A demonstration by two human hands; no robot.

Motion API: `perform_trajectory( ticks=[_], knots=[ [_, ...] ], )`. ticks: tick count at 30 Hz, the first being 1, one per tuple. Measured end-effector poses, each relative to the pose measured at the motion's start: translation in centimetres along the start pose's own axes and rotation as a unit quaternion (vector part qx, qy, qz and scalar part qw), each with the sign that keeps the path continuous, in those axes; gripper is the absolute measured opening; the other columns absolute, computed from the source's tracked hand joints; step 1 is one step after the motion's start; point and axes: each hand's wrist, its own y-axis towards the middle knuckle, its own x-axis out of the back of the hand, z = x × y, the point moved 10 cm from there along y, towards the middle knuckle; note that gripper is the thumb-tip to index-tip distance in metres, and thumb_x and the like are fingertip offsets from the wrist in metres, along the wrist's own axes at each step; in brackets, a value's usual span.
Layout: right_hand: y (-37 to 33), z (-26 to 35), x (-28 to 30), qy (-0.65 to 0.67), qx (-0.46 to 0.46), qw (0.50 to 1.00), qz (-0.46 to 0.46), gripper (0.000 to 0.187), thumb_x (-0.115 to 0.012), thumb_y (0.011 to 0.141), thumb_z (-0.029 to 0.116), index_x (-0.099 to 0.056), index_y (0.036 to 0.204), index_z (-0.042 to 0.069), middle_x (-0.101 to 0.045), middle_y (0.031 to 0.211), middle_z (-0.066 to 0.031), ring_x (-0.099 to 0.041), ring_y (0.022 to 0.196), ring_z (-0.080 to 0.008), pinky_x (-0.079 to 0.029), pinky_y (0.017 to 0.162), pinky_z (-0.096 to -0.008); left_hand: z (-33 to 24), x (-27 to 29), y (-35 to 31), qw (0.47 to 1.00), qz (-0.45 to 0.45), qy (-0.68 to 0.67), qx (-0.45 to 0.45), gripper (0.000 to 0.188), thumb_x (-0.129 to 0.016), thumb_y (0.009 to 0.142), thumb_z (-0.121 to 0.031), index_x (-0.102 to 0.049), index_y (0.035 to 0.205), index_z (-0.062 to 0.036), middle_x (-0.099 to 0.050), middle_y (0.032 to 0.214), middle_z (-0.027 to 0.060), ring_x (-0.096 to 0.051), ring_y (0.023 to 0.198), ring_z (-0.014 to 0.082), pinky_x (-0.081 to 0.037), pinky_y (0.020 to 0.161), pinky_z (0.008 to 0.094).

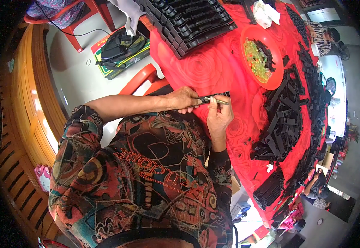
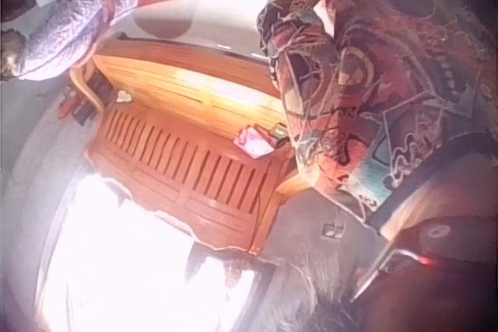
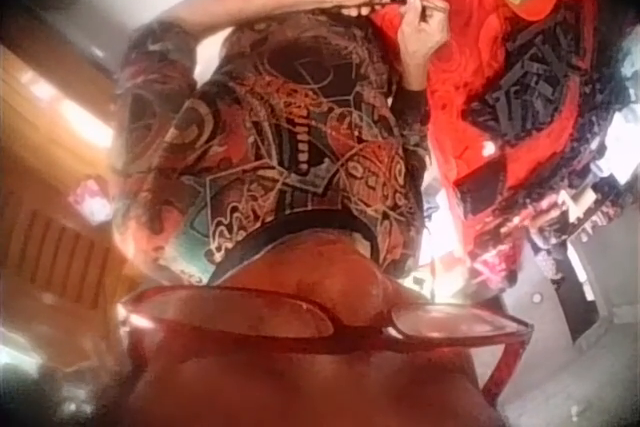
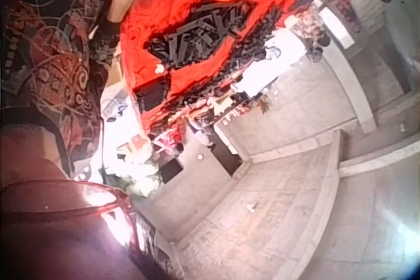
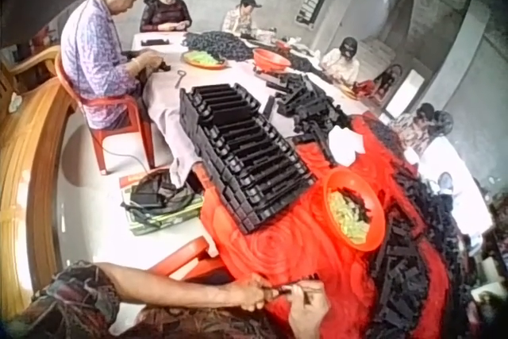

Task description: The person assembles plastic components by fitting small pins and green pieces into black plastic parts by hand.

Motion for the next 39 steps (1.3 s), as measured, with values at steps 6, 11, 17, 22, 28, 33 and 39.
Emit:
perform_trajectory(
  ticks=[6, 11, 17, 22, 28, 33, 39],
  knots=[
    [0.4, -0.1, -0.2, 0.014, -0.038, 0.999, -0.003, 0.008, -0.061, 0.083, 0.0, -0.053, 0.085, 0.001, -0.053, 0.069, -0.0049, -0.052, 0.057, -0.0106, -0.043, 0.052, -0.0251, 0.4, 0.1, 0.4, 1.0, 0.008, -0.011, 0.012, 0.024, -0.053, 0.09, -0.022, -0.063, 0.081, -0.0021, -0.055, 0.057, 0.0021, -0.05, 0.043, 0.0092, -0.041, 0.038, 0.0232],
    [0.8, -0.6, -0.4, 0.033, -0.055, 0.998, 0.011, 0.008, -0.062, 0.082, 0.0, -0.054, 0.084, 0.001, -0.053, 0.067, -0.0043, -0.051, 0.057, -0.0099, -0.043, 0.052, -0.0244, 0.1, 0.0, 0.1, 1.0, 0.012, -0.023, 0.007, 0.025, -0.053, 0.09, -0.022, -0.063, 0.08, -0.0014, -0.055, 0.057, 0.0025, -0.05, 0.043, 0.0095, -0.042, 0.038, 0.0232],
    [0.6, -1.6, -0.7, 0.045, -0.051, 0.998, 0.014, 0.009, -0.063, 0.08, -0.001, -0.055, 0.082, 0.001, -0.053, 0.068, -0.0041, -0.05, 0.057, -0.0097, -0.042, 0.052, -0.024, 0.1, 0.2, 0.1, 1.0, -0.011, -0.01, 0.011, 0.025, -0.054, 0.089, -0.022, -0.062, 0.078, -0.0021, -0.055, 0.056, 0.0025, -0.05, 0.042, 0.0097, -0.041, 0.038, 0.0236],
    [0.5, -0.4, -0.9, 0.013, 0.03, 0.999, 0.017, 0.008, -0.059, 0.084, -0.002, -0.053, 0.086, 0.001, -0.054, 0.068, -0.0014, -0.049, 0.056, -0.0049, -0.042, 0.049, -0.019, 0.2, 0.2, 0.2, 1.0, -0.017, -0.008, 0.013, 0.026, -0.055, 0.089, -0.024, -0.062, 0.076, -0.0023, -0.054, 0.055, 0.0022, -0.049, 0.042, 0.0094, -0.041, 0.038, 0.0238],
    [0.6, -0.8, -1.0, 0.02, 0.014, 1.0, 0.017, 0.008, -0.06, 0.083, -0.002, -0.054, 0.086, 0.001, -0.053, 0.068, -0.0002, -0.049, 0.056, -0.0041, -0.04, 0.049, -0.0186, 0.4, 0.1, 0.2, 1.0, -0.021, -0.009, 0.015, 0.027, -0.055, 0.089, -0.025, -0.062, 0.076, -0.0019, -0.055, 0.057, 0.0024, -0.051, 0.043, 0.0095, -0.043, 0.039, 0.0233],
    [1.1, -1.2, -1.2, 0.023, -0.038, 0.999, 0.028, 0.01, -0.064, 0.077, -0.001, -0.055, 0.08, 0.0, -0.053, 0.068, -0.0069, -0.051, 0.056, -0.0132, -0.042, 0.052, -0.0275, 0.5, 0.2, 0.0, 0.999, -0.017, -0.033, 0.028, 0.027, -0.054, 0.089, -0.024, -0.063, 0.078, -0.0016, -0.057, 0.059, 0.003, -0.051, 0.044, 0.0093, -0.043, 0.039, 0.0232],
    [1.6, -1.9, -1.7, 0.04, -0.095, 0.993, 0.062, 0.009, -0.062, 0.08, -0.002, -0.053, 0.08, -0.001, -0.053, 0.069, -0.0065, -0.05, 0.054, -0.0113, -0.041, 0.049, -0.0261, 1.8, -0.1, 0.7, 0.997, 0.015, -0.071, 0.017, 0.026, -0.053, 0.091, -0.025, -0.063, 0.081, -0.0027, -0.058, 0.06, 0.002, -0.052, 0.046, 0.0077, -0.041, 0.041, 0.0212]
  ],
)
